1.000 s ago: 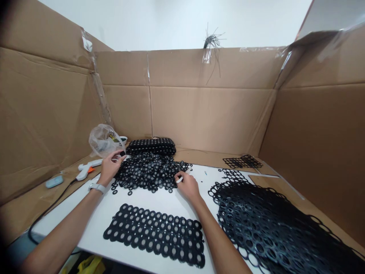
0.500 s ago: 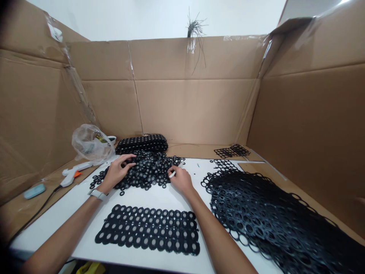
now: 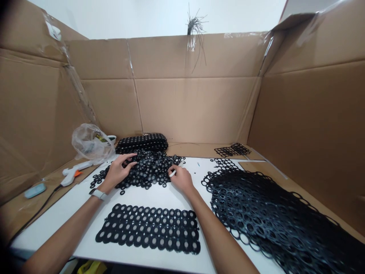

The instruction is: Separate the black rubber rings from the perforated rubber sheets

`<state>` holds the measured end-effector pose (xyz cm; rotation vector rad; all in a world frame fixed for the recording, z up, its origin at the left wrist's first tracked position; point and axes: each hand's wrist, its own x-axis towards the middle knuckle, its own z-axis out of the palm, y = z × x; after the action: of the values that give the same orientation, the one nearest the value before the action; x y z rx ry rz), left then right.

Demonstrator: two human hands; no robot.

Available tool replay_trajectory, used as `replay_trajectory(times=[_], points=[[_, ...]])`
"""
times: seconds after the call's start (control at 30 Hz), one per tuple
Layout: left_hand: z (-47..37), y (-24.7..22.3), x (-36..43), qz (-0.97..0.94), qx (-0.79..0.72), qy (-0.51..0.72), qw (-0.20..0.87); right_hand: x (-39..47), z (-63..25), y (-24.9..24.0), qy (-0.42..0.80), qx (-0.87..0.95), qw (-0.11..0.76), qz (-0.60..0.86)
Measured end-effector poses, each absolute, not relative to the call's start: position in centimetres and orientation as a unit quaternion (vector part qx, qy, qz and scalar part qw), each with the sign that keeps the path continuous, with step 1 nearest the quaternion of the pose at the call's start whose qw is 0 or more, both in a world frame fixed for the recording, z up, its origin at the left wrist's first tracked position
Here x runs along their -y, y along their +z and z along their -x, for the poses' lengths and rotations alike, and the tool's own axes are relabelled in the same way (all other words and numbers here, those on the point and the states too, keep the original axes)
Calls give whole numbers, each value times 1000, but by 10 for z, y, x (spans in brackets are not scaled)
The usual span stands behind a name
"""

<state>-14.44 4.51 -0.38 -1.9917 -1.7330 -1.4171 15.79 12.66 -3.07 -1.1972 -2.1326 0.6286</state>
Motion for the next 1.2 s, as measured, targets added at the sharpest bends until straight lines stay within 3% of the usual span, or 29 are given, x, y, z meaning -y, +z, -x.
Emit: replay_trajectory(times=[1.2], points=[[130,-1,-38,629,589,-507,28,-133,-159,-41,237,805,324,437]])
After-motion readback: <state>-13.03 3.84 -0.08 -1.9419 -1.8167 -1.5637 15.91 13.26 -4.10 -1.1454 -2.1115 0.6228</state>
